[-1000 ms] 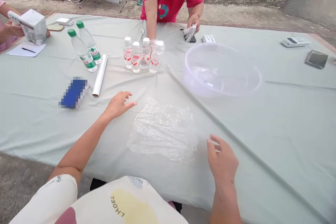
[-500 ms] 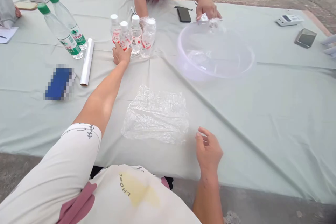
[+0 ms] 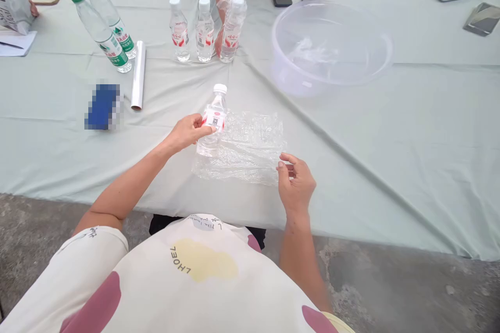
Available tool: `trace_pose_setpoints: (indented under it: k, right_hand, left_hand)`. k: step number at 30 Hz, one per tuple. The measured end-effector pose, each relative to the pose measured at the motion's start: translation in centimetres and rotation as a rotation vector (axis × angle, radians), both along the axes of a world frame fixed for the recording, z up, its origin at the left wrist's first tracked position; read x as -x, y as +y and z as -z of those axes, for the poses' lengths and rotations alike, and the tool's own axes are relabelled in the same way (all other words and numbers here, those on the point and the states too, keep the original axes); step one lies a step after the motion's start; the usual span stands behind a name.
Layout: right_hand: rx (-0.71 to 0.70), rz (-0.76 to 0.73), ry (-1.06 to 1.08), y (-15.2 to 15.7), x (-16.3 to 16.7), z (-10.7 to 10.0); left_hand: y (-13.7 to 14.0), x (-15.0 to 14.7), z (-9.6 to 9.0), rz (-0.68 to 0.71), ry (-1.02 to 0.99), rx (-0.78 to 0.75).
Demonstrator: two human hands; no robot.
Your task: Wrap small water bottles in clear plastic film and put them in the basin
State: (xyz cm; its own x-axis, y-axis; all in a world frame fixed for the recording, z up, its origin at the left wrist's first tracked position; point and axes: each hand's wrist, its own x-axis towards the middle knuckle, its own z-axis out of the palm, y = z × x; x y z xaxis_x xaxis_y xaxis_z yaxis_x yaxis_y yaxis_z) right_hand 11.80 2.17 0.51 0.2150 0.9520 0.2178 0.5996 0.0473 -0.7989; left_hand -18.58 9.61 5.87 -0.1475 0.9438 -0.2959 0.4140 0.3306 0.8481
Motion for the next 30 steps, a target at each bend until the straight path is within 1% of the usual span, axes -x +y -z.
trace_pose_setpoints:
  k: [2, 3, 4, 7, 10, 13, 16, 19, 21, 22, 25, 28, 30]
  right_hand:
    - [-0.017, -0.069, 0.015, 0.2, 1.3, -0.4]
    - [-0.022, -0.107, 0.02, 0.3, 1.9, -0.6]
    - [-0.025, -0.145, 0.02, 0.3, 2.3, -0.7]
    - [-0.024, -0.267, 0.012, 0.3, 3.5, -1.1]
    - [-0.009, -0.373, 0.003, 0.5, 4.7, -1.5]
    - [0.014, -0.461, -0.025, 1.1, 6.2, -1.8]
    - [0.012, -0.533, -0.041, 2.4, 7.6, -2.0]
    - [-0.029, -0.567, -0.088, 4.7, 9.1, -2.3]
    - [-0.048, -0.595, -0.184, 6.8, 10.4, -3.0]
    - [-0.048, -0.616, -0.255, 7.9, 11.1, -3.4]
    - [-0.004, -0.715, -0.532, 10.9, 14.1, -4.9]
    - [0.11, -0.866, -0.849, 13.1, 17.6, -5.6]
    - [0.22, -0.937, -1.018, 14.1, 19.8, -5.3]
  left_hand:
    - [-1.9, -1.6, 0.6, 0.159, 0.037, 0.046]
    - [-2.4, -2.3, 0.9, 0.211, 0.084, 0.063]
    - [-2.6, -2.8, 1.3, 0.23, 0.14, 0.076]
    - [-2.5, -3.7, 2.2, 0.207, 0.3, 0.096]
    - [-2.2, -3.9, 2.7, 0.178, 0.358, 0.09]
    - [-2.4, -3.8, 3.0, 0.186, 0.408, 0.069]
    - [-3.5, -3.4, 3.0, 0.178, 0.422, 0.019]
    - [-5.6, -2.5, 3.1, 0.068, 0.445, -0.035]
    - [-7.4, -1.9, 3.3, -0.012, 0.534, -0.008]
    - [-8.3, -1.7, 3.4, -0.03, 0.586, 0.02]
    - [-10.5, -1.8, 4.1, 0.006, 0.704, 0.102]
    - [-11.4, -2.5, 4.8, 0.066, 0.744, 0.133]
    - [-11.6, -2.9, 5.2, 0.085, 0.722, 0.126]
